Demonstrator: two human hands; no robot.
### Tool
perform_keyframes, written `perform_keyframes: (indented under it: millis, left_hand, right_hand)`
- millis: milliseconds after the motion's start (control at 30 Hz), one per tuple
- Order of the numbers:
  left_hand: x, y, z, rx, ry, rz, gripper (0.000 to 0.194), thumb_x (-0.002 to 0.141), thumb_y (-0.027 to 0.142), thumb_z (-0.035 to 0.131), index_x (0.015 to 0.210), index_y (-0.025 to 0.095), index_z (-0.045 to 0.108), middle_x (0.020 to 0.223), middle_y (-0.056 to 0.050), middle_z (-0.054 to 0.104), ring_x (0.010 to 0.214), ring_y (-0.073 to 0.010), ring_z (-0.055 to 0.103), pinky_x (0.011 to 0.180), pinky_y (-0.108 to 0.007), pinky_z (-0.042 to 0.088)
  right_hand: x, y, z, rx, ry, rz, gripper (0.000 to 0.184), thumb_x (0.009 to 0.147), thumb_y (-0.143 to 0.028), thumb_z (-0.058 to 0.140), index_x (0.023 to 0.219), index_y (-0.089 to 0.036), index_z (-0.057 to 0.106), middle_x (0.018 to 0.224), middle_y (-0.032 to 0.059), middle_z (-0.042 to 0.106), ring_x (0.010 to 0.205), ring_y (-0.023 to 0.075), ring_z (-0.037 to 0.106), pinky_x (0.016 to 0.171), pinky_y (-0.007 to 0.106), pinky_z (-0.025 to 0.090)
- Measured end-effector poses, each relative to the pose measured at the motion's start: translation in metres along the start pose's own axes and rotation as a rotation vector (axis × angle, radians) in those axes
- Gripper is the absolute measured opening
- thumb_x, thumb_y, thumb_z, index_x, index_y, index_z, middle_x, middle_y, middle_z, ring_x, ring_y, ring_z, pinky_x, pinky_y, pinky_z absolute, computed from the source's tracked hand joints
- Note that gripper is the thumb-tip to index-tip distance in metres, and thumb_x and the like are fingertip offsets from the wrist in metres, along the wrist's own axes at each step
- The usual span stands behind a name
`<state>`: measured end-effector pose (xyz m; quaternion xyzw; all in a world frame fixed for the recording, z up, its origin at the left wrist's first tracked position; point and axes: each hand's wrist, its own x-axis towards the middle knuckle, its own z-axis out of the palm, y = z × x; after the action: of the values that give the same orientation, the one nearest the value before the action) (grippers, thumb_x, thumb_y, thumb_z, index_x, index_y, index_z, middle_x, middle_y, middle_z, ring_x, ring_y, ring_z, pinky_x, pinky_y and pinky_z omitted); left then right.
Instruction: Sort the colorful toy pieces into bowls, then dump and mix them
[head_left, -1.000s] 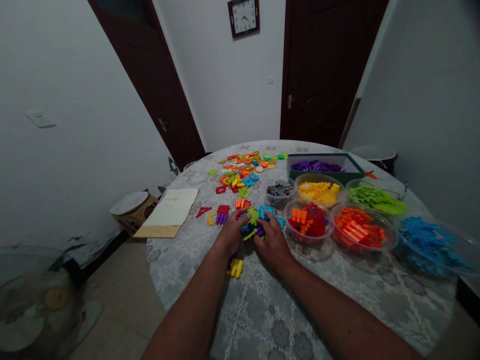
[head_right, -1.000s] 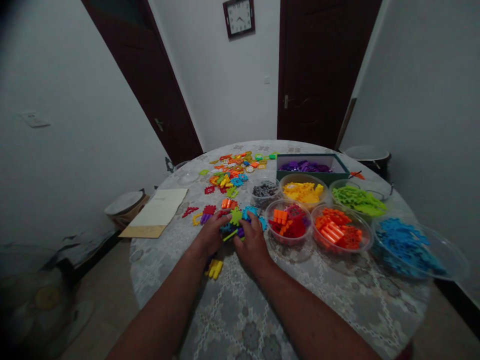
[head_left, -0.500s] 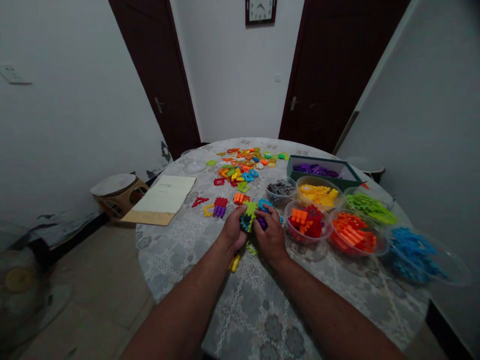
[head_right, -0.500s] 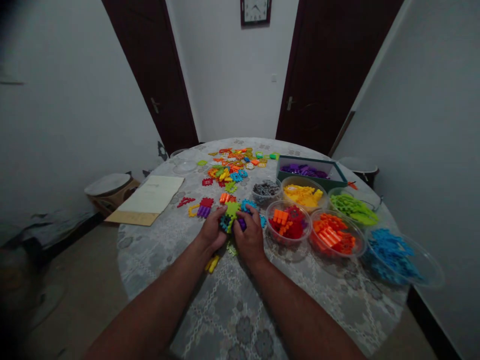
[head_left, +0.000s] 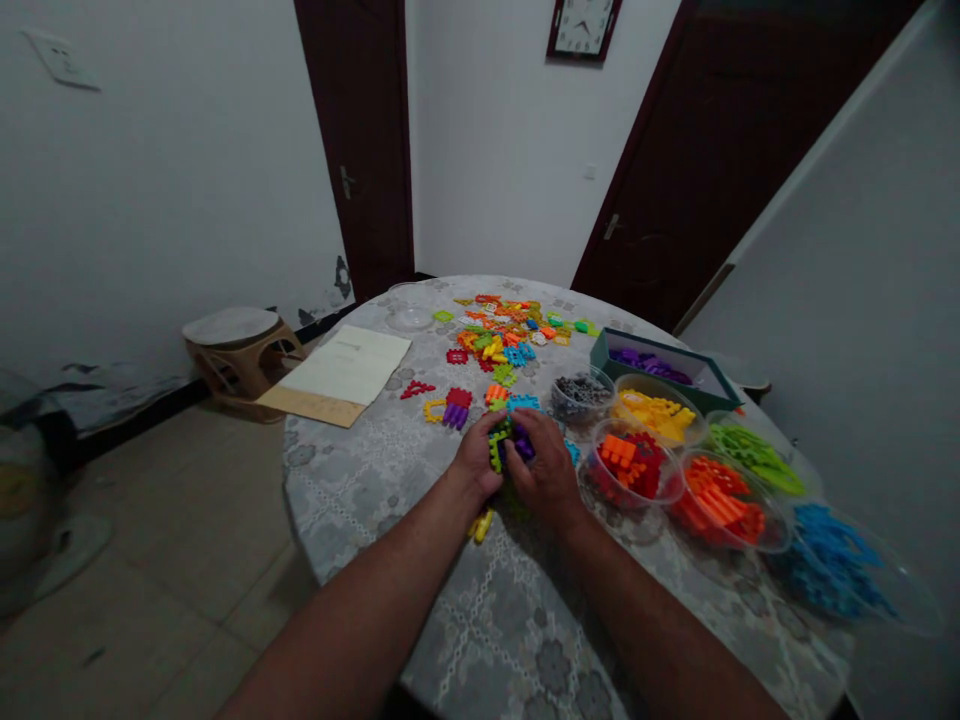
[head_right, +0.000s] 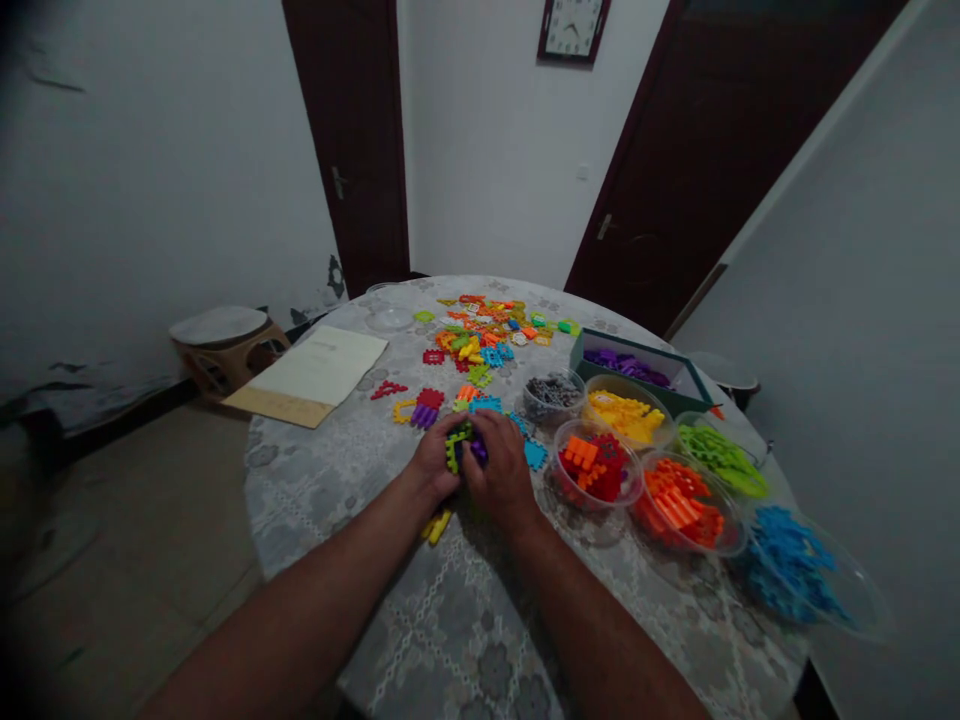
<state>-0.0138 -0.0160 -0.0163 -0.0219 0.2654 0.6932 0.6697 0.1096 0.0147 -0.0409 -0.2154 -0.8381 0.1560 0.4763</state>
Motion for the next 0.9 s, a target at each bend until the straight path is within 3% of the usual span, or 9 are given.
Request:
perform_keyframes:
  millis: [133,233,400,567,700,900]
  left_hand:
    - [-0.003,0.001,0.001,-0.032,-0.044,-0.001,0.013,0.093,0.026,0.073,0.086,0.015,0.069,0.074,-0.006,0.075,0.076,-0.022,0.077,0.08,-0.033,0.064]
    - [-0.003,0.002,-0.001,-0.034,-0.062,0.021,0.015,0.09,0.025,0.078,0.084,0.016,0.068,0.073,-0.004,0.074,0.072,-0.0198,0.076,0.076,-0.029,0.063]
    - [0.003,0.006,-0.006,0.035,0.011,0.006,0.014,0.091,0.023,0.074,0.082,0.014,0.068,0.069,-0.004,0.072,0.054,-0.0138,0.067,0.055,-0.023,0.056]
    - [0.003,0.012,-0.008,0.078,0.036,-0.041,0.01,0.092,0.022,0.07,0.093,0.012,0.069,0.067,-0.005,0.071,0.045,-0.0144,0.062,0.035,-0.019,0.04]
    - [0.0,0.014,-0.006,0.104,0.037,-0.044,0.012,0.095,0.022,0.066,0.101,0.012,0.068,0.069,-0.006,0.072,0.046,-0.0142,0.063,0.034,-0.019,0.041]
    - [0.003,0.014,-0.005,0.106,0.048,-0.019,0.014,0.092,0.02,0.068,0.104,0.012,0.066,0.072,-0.007,0.073,0.046,-0.0152,0.063,0.033,-0.019,0.042]
  right_hand:
    - [0.0,0.002,0.005,0.02,-0.02,-0.033,0.056,0.092,-0.015,0.061,0.147,-0.024,0.06,0.137,0.0123,0.07,0.127,0.0302,0.063,0.112,0.053,0.05]
    - [0.0,0.001,0.004,0.066,-0.048,-0.007,0.054,0.091,-0.017,0.062,0.145,-0.025,0.063,0.136,0.0111,0.071,0.126,0.0303,0.064,0.113,0.053,0.049]
    - [-0.001,-0.005,-0.005,0.293,-0.076,0.25,0.04,0.101,-0.028,0.06,0.14,-0.028,0.07,0.139,0.0079,0.072,0.129,0.0283,0.065,0.115,0.049,0.048]
    - [0.001,-0.005,-0.013,0.597,0.052,0.505,0.036,0.103,-0.042,0.064,0.136,-0.03,0.072,0.134,0.0058,0.076,0.128,0.0266,0.067,0.117,0.048,0.047]
    - [0.004,-0.002,-0.013,0.845,0.165,0.554,0.033,0.102,-0.049,0.067,0.129,-0.031,0.073,0.128,0.0049,0.079,0.124,0.0249,0.069,0.12,0.051,0.046]
    - [0.014,-0.001,-0.01,1.044,0.349,0.673,0.03,0.096,-0.046,0.074,0.119,-0.028,0.071,0.117,0.0044,0.082,0.118,0.0214,0.073,0.112,0.044,0.054]
